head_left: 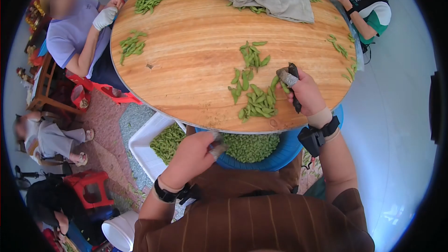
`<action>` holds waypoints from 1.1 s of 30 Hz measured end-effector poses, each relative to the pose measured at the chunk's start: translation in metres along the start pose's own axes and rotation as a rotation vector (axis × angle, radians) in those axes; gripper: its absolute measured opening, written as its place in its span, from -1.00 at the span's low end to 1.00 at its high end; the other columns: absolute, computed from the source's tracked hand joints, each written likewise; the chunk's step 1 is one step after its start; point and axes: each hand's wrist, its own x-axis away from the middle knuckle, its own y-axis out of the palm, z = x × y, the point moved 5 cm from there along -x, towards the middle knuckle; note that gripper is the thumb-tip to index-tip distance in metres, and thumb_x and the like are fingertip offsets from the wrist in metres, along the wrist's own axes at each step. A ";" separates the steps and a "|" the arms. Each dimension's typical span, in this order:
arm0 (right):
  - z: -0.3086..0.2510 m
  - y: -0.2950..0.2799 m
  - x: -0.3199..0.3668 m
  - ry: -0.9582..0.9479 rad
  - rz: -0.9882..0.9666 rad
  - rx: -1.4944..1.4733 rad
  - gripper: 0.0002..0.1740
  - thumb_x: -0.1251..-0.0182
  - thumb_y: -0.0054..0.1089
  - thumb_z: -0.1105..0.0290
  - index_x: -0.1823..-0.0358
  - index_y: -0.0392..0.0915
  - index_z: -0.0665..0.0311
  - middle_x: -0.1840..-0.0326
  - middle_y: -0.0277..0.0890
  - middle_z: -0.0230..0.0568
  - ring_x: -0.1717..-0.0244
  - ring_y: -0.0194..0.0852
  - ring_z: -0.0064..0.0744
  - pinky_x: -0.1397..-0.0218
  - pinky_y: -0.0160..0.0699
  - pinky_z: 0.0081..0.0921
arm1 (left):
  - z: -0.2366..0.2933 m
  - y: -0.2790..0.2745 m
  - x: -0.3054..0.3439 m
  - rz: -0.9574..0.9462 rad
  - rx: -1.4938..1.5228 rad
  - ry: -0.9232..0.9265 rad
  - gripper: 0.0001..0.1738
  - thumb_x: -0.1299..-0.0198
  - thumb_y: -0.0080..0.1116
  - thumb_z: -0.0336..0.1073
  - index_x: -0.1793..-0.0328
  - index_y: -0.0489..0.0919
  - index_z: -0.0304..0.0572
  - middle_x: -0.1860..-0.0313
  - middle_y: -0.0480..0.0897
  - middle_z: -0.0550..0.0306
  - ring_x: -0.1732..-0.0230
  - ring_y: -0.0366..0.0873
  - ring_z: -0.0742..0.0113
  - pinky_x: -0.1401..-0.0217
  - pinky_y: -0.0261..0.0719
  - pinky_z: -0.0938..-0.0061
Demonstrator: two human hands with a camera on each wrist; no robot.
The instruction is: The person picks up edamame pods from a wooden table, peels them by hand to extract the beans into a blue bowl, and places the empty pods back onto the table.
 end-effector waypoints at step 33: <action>0.018 0.020 0.086 0.003 -0.299 -0.040 -0.78 -0.36 0.13 0.36 0.06 0.48 0.32 0.32 0.54 -0.35 0.51 0.31 -0.73 0.49 0.32 -0.69 | 0.061 0.044 -0.045 -0.064 1.104 -0.088 -0.71 -0.26 0.14 -0.44 -0.11 0.51 -0.25 0.26 0.64 0.17 0.33 0.54 0.53 0.30 0.52 0.62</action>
